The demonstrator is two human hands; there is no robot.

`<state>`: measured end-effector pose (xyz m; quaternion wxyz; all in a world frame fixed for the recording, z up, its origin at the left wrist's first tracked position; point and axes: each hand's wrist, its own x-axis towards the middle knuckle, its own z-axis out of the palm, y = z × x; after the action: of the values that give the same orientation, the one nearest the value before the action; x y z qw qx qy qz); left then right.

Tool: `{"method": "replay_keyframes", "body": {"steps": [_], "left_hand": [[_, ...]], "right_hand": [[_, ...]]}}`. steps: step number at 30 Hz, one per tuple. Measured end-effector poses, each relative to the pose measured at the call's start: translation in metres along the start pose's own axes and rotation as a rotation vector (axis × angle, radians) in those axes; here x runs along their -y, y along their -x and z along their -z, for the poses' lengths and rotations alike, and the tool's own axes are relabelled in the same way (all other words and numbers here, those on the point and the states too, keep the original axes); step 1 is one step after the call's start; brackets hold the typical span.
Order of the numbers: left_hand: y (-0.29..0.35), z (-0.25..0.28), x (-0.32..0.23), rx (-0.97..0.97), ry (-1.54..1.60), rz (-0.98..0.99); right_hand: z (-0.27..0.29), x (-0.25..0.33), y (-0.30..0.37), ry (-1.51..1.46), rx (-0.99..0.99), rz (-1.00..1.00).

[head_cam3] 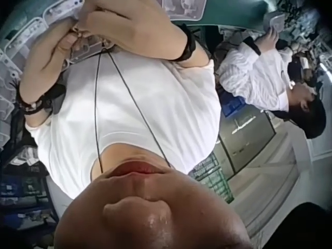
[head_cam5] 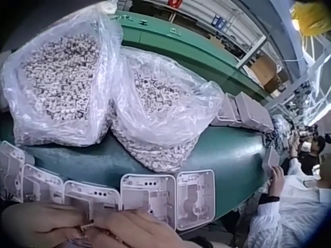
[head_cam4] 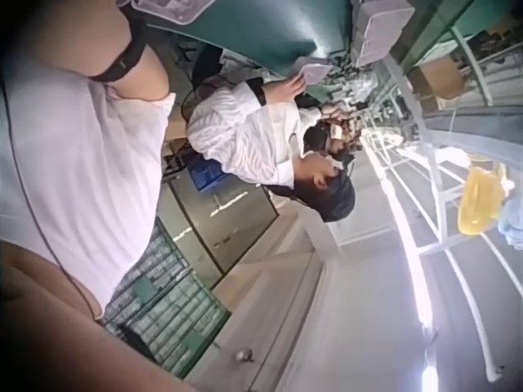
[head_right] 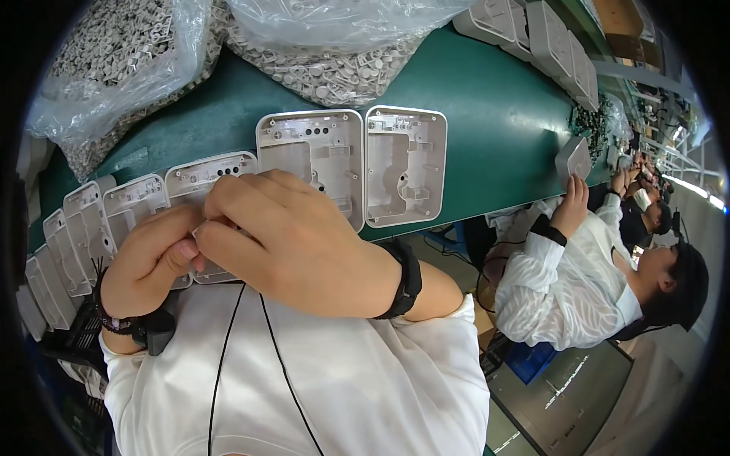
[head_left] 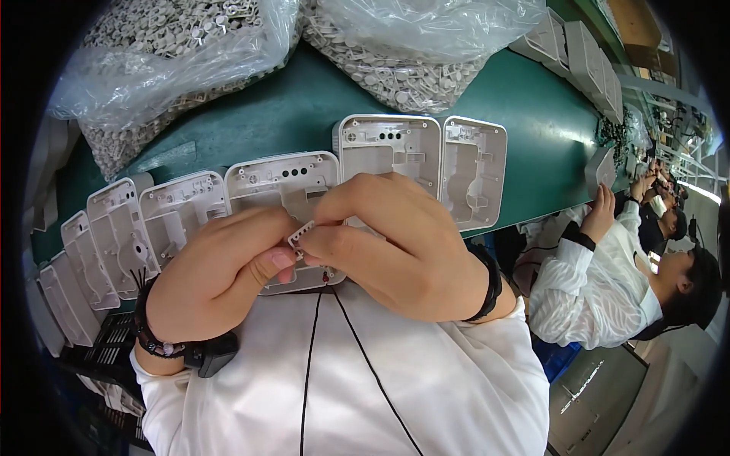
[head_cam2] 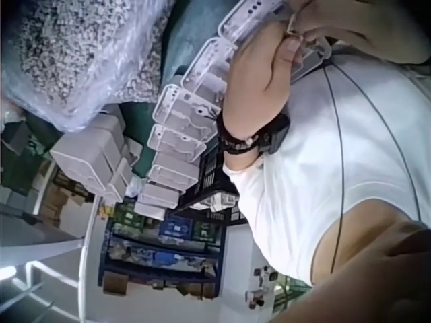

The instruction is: The person picks up small white components from a bag and inserts them into the slots of plastic housings by hand. After filling the housings, the person stacks them together and moves them to the side of the workbench.

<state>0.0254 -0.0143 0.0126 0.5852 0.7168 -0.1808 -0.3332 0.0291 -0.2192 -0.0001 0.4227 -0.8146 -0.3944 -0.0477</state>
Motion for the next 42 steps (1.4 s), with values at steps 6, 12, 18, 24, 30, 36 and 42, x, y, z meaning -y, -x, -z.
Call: {"method": "replay_keyframes", "body": {"steps": [6,12,18,24,30,36,42], "left_hand": [[0.008,0.001,0.007,-0.019,-0.069,-0.073],[0.026,0.006,0.011,-0.287,0.216,-0.062],[0.05,0.008,0.029,-0.506,0.377,-0.08],[0.058,0.012,0.036,-0.537,0.361,-0.109],[0.061,0.013,0.037,-0.514,0.369,-0.097],[0.067,0.013,0.04,-0.587,0.433,-0.132],[0.066,0.011,0.039,-0.669,0.452,-0.105]], "right_hand": [[0.001,0.004,-0.007,-0.037,0.034,0.003],[0.055,-0.037,-0.014,0.427,0.021,-0.247],[0.059,-0.07,-0.016,0.547,0.234,-0.153],[0.053,-0.071,-0.025,0.586,0.485,0.02],[0.047,-0.08,-0.025,0.633,0.558,0.08],[0.048,-0.064,-0.024,0.756,0.633,0.082],[0.05,-0.063,-0.019,0.723,0.626,0.003]]}}
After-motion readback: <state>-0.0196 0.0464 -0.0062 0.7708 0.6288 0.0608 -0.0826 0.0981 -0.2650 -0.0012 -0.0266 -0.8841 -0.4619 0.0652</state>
